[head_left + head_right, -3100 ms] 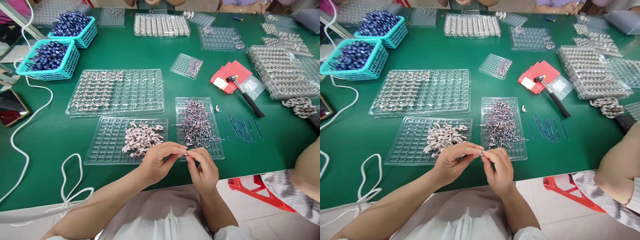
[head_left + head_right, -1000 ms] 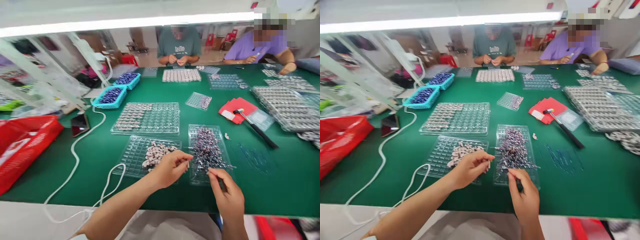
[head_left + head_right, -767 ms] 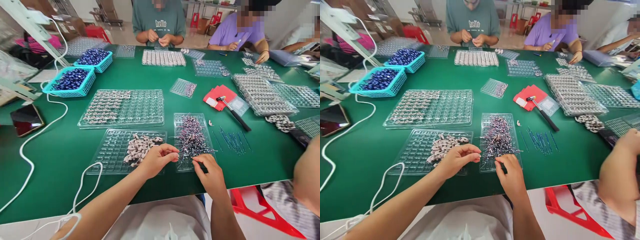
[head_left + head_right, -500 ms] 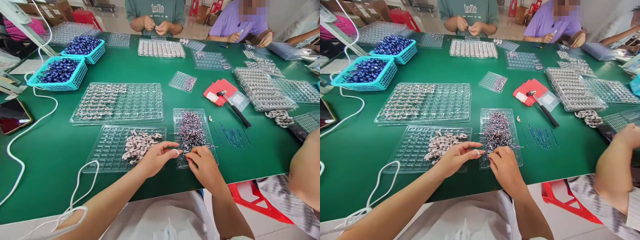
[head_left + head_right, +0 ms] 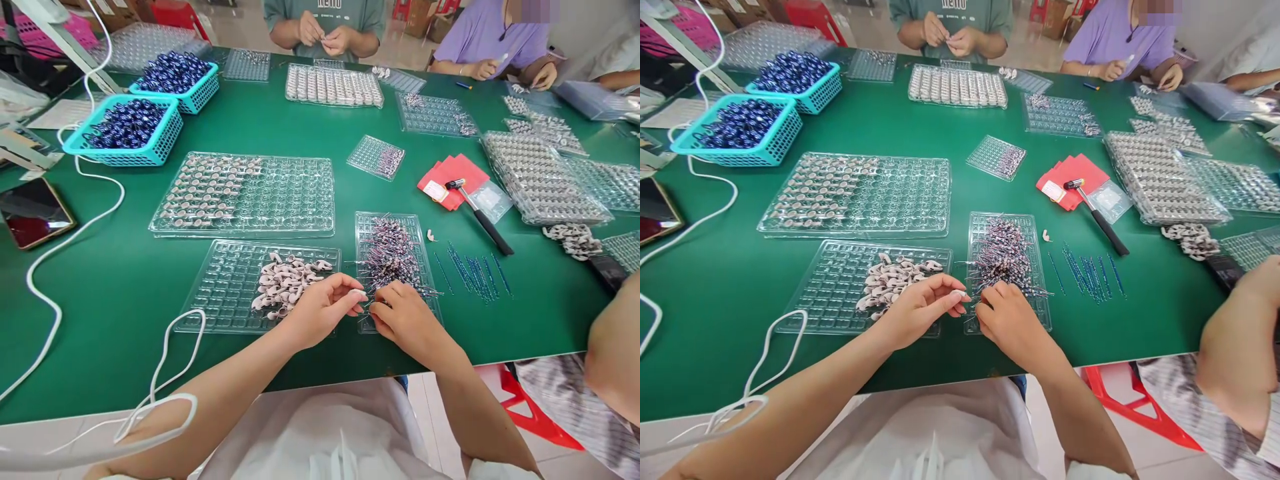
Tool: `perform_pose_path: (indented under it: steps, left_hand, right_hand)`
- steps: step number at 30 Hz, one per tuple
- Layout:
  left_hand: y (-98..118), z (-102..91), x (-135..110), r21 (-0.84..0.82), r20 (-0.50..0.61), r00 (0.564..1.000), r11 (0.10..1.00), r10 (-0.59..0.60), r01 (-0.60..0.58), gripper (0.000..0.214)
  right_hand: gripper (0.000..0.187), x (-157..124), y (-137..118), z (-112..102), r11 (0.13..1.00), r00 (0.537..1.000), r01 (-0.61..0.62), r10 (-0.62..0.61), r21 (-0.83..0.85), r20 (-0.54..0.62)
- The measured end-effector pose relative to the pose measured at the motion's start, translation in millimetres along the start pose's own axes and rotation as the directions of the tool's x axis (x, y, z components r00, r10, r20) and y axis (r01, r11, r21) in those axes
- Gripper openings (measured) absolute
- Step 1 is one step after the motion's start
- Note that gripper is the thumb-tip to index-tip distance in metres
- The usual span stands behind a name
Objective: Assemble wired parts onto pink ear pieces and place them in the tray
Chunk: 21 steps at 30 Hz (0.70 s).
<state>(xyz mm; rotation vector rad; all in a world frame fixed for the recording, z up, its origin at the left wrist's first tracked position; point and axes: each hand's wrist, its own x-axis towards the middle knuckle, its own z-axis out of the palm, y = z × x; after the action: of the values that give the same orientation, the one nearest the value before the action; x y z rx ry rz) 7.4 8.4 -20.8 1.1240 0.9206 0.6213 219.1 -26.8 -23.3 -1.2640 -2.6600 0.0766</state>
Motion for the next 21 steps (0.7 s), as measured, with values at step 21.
perform_pose_path:
  steps: [21]
  left_hand:
    - [7,1.6,-9,0.481,0.072,0.978,0.852,0.196,-0.207,0.03]
  right_hand:
    - [0.023,-17,-12,14,0.982,0.965,-0.096,0.132,0.163,-0.229]
